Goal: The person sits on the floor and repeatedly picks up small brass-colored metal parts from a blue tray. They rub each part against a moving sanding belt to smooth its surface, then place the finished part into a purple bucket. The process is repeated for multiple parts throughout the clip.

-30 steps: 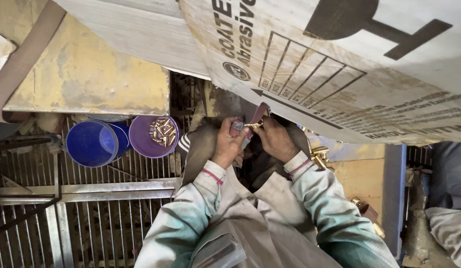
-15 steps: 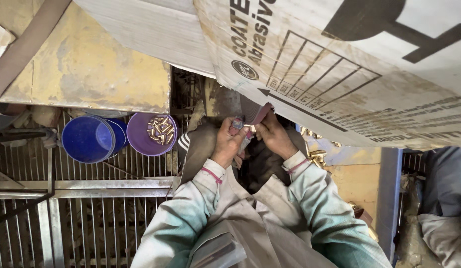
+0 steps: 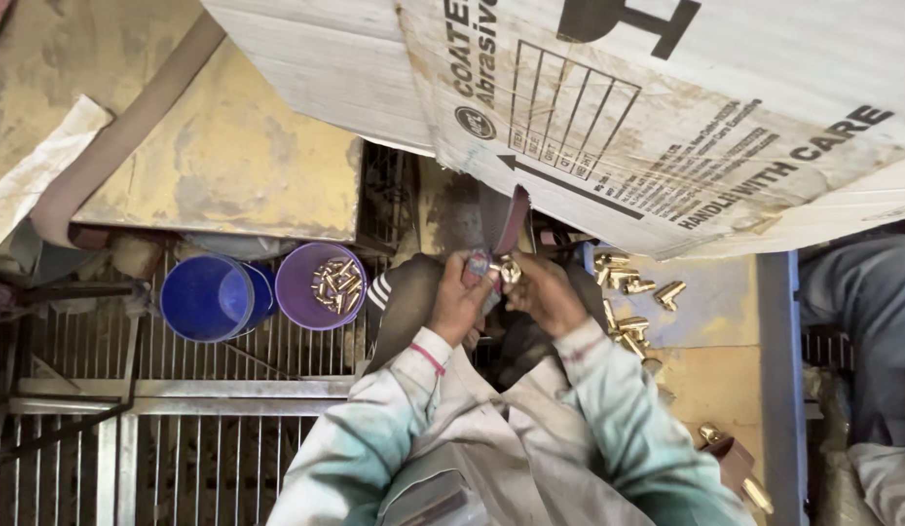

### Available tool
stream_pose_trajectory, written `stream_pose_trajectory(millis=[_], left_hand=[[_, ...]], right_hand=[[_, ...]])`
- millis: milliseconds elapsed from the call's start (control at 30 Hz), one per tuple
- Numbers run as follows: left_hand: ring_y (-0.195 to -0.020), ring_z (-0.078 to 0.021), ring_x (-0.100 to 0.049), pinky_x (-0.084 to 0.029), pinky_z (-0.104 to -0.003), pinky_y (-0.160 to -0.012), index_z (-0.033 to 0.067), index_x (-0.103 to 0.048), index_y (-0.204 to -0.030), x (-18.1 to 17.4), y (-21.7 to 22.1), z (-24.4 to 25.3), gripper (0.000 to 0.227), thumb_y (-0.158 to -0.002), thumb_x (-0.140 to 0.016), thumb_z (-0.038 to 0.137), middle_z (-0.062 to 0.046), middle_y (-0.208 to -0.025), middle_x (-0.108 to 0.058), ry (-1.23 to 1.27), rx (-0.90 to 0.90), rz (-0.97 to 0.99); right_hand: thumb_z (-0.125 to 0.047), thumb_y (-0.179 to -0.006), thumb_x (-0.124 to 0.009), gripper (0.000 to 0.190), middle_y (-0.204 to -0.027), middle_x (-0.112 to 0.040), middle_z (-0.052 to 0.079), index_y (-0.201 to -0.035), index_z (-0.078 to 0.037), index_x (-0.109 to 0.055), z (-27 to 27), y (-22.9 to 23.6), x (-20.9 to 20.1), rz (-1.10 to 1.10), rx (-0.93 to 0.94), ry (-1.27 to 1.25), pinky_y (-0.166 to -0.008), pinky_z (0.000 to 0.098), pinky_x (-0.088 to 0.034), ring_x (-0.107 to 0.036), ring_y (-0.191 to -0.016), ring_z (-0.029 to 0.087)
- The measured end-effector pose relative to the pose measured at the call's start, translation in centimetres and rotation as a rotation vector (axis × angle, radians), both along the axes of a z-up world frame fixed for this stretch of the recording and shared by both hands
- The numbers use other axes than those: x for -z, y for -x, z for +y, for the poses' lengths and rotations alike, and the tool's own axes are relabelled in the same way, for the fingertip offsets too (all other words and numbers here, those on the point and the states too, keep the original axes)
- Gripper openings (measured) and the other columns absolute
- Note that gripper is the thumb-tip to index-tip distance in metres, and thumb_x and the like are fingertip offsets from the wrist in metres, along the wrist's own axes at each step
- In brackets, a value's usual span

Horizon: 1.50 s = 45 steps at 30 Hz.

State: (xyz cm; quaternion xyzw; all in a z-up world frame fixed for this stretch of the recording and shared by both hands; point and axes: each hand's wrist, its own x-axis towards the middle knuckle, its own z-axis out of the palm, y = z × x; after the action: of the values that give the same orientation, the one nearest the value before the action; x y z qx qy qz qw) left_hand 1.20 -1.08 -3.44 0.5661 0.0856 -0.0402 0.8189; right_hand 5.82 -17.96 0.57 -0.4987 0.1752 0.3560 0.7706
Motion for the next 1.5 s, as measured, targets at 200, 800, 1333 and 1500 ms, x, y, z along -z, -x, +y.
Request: stream_pose_trajectory(millis=[200, 800, 1333, 1500], left_hand=[[-0.105, -0.0113, -0.063, -0.053, -0.026, -0.093, 0.0080, -0.034, -0.149, -4.7, 3.9, 1.2, 0.057, -0.102, -0.064, 0.017, -0.004, -0.118, -0.064, 0.224, 0.017, -0.068], [-0.076, -0.0180, -0.070, -0.054, -0.032, -0.054, 0.0028, -0.060, -0.115, -5.0, 12.2, 8.7, 0.026, -0.100, -0.067, 0.023, -0.010, -0.097, -0.071, 0.534, -0.423, 0.218], [-0.115, -0.0316, -0.064, -0.050, -0.042, -0.102, 0.0023, -0.061, -0.134, -6.1, 9.1, 10.6, 0.042, -0.097, -0.074, 0.016, -0.020, -0.125, -0.065, -0.894, -0.263, -0.115], [-0.123, -0.0472, -0.052, -0.042, -0.055, -0.103, -0.0007, -0.060, -0.129, -8.8, 10.9, 8.1, 0.062, -0.078, -0.082, 0.026, -0.030, -0.130, -0.056, -1.386, 0.090, -0.263]], right_hand=[[0.002, -0.100, -0.067, 0.029, -0.107, -0.067, 0.010, -0.125, -0.003, -0.052, -0.5, 7.1, -4.9, -0.722, 0.140, 0.260, -0.080, 0.0263, -0.056, -0.067, -0.094, 0.013], [-0.006, -0.096, -0.069, 0.022, -0.122, -0.073, 0.011, -0.117, 0.001, -0.065, 4.6, 12.3, -10.0, -1.004, -0.222, 0.547, -0.084, 0.0265, -0.060, -0.073, -0.103, 0.015], [-0.014, -0.098, -0.069, 0.021, -0.110, -0.073, 0.015, -0.116, -0.004, -0.070, -5.0, 11.1, -6.3, -1.074, -0.063, 0.960, -0.081, 0.0369, -0.058, -0.073, -0.097, 0.032], [-0.017, -0.100, -0.066, 0.021, -0.097, -0.075, 0.013, -0.117, -0.006, -0.070, -11.2, 9.7, -0.1, -0.613, 0.247, 1.005, -0.079, 0.0370, -0.059, -0.075, -0.086, 0.030]])
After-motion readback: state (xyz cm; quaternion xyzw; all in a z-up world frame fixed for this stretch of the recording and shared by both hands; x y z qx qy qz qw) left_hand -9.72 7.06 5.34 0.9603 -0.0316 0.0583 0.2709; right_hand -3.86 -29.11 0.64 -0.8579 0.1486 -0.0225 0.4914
